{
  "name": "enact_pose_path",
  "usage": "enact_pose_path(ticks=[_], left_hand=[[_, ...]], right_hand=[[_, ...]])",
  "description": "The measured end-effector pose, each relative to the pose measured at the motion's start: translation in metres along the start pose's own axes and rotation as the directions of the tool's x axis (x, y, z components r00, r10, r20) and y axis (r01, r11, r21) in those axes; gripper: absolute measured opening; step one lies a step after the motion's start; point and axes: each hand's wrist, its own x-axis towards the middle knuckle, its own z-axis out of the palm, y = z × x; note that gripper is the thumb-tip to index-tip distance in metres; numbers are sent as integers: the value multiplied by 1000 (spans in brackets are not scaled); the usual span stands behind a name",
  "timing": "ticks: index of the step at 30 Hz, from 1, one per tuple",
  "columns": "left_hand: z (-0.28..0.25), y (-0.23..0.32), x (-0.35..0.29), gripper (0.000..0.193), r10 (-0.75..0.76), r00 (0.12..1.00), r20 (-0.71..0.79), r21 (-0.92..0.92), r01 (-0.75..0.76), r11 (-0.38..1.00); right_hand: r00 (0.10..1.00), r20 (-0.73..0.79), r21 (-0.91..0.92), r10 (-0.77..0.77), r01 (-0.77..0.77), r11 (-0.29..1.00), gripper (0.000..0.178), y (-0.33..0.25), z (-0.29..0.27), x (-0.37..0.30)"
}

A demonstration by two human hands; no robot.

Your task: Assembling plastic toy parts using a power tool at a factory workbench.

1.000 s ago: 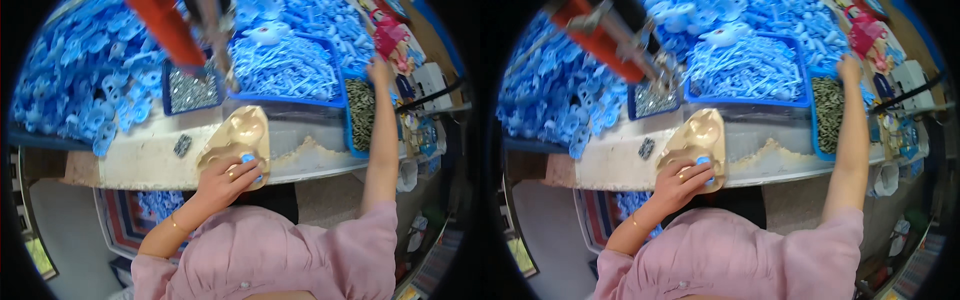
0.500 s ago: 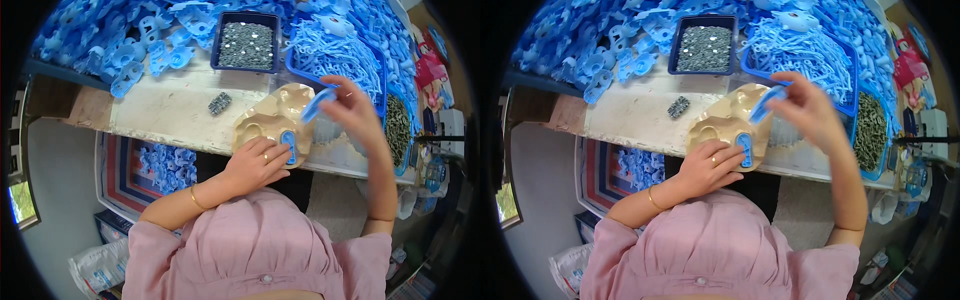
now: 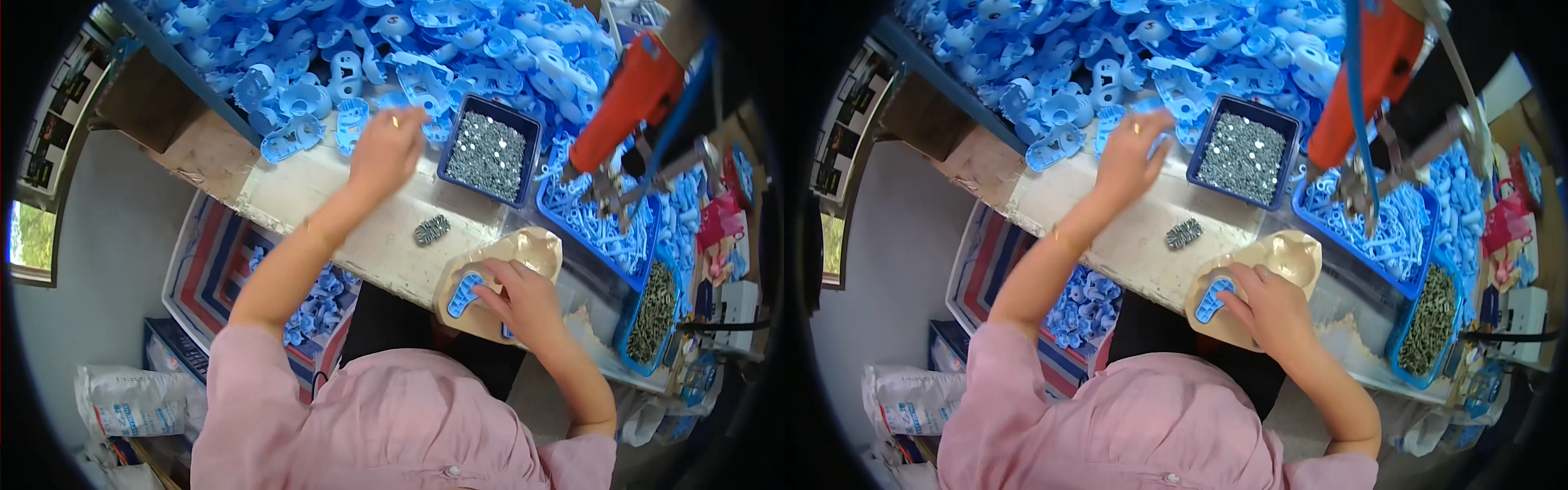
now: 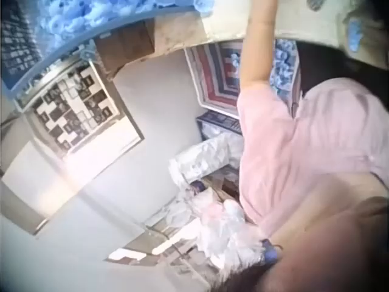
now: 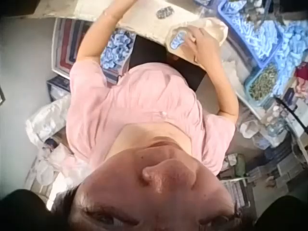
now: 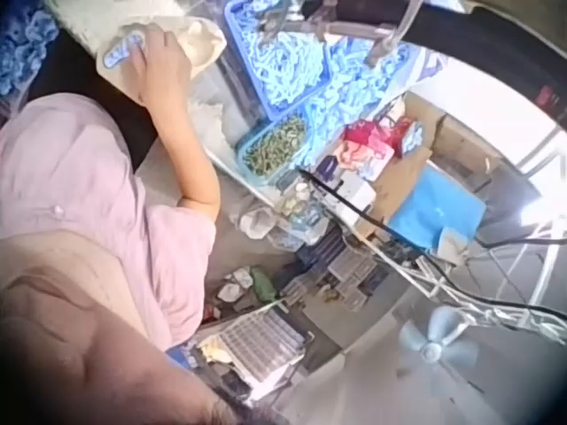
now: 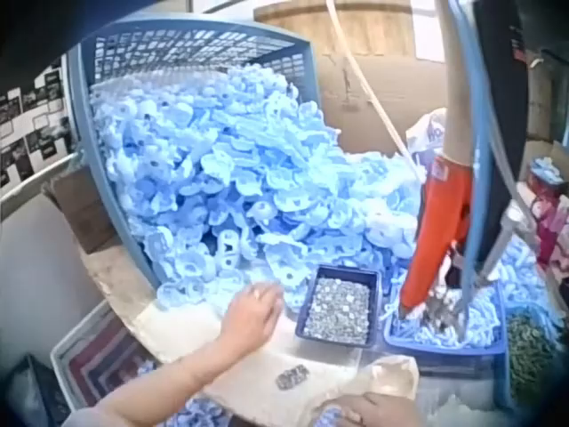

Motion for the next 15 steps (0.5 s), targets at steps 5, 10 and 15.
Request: enact_pose_path(ticks=[5,10,15], left_hand=[[45,-94,90,48,10,990,-137,211,19,977],[53,-101,131,43,-139,907,397,350,-9,937],[20,-113,127,27,-40,978,204,353,-36,935]], right_hand=[[999,-10,74,37,-37,997,28,-5,-2,-2],[1000,16,38,-22,21,999,20,4,6,-13],[1000,-28,97,3,0,995,15,9,4,-16]])
